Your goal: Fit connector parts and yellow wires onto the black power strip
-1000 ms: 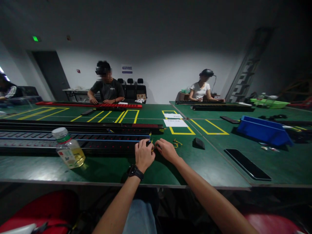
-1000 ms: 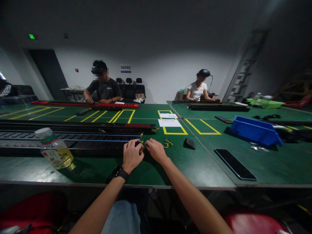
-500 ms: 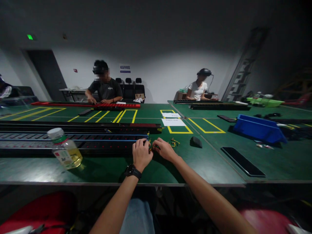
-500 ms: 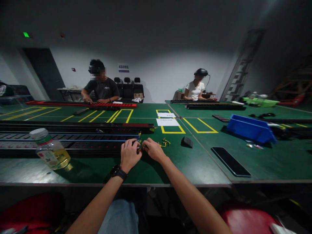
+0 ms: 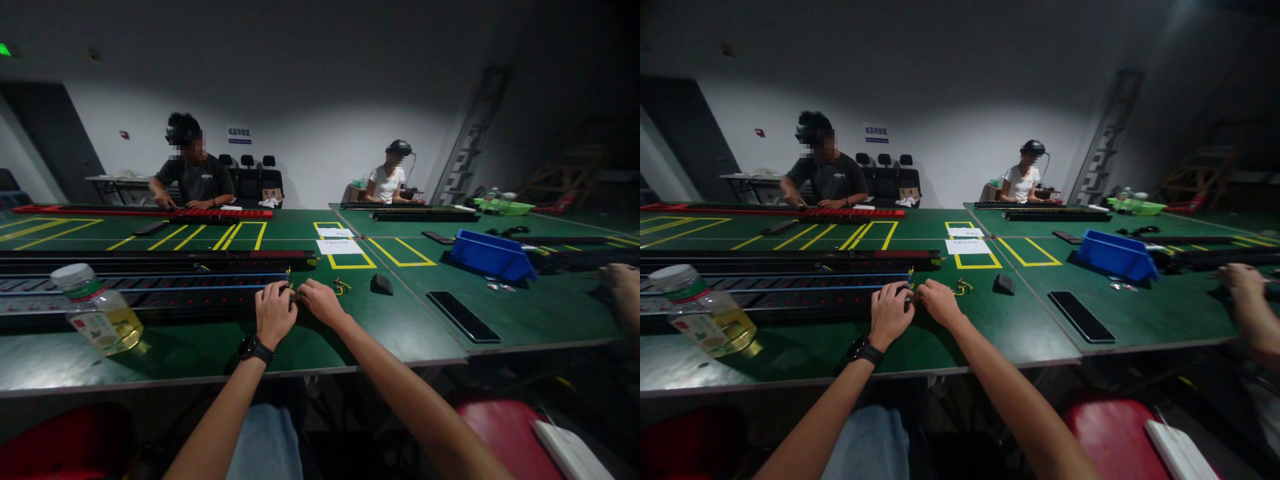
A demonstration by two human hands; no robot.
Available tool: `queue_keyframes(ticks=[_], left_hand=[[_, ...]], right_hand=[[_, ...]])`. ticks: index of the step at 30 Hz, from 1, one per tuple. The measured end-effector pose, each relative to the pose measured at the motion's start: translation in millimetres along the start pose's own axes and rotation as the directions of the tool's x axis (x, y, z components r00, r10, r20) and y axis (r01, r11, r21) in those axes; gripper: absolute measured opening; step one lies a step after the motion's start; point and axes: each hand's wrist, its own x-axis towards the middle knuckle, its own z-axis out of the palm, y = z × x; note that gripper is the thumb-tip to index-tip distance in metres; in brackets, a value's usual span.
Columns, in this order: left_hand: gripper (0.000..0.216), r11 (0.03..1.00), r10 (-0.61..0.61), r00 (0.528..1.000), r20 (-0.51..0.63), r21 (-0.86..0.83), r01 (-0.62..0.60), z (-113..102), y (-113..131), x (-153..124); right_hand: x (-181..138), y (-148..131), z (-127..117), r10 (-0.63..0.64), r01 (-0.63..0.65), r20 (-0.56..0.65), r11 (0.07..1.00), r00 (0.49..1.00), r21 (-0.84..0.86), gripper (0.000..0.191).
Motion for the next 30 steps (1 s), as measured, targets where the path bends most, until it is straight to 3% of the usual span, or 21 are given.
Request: queue_keyframes(ticks=[6,13,20,30], left_hand=[[0.019,1.0,-0.012,1.0,-0.004,0.021,0.012,-1.5,2.3,0.5],[0.01,0.999,-0.001,1.0,-0.005,0.054,0.001,-2.0,2.0,-1.2],[0.012,0.999,-0.015,1.0,0.012,0.047,0.014,-2.1,1.6,-0.3],[0.014,0.998,0.017,1.0,0.015,0.054,-0.017,-3.1,1.8,-0.7]], right_hand=[[-0.8,-0.7,0.9,-0.016,0.016,-0.011,0.999,1.0,0.035,0.018],[0.2,-1.7,-0.1,0.058,-0.057,-0.024,0.998,0.998,0.028,0.014],[-1.8,6.2,-0.4,-0.036,0.036,0.001,0.996,0.999,0.082,0.013],[0.1,2.4,1.5,-0.088,0.088,-0.002,0.996,0.996,0.019,0.022]])
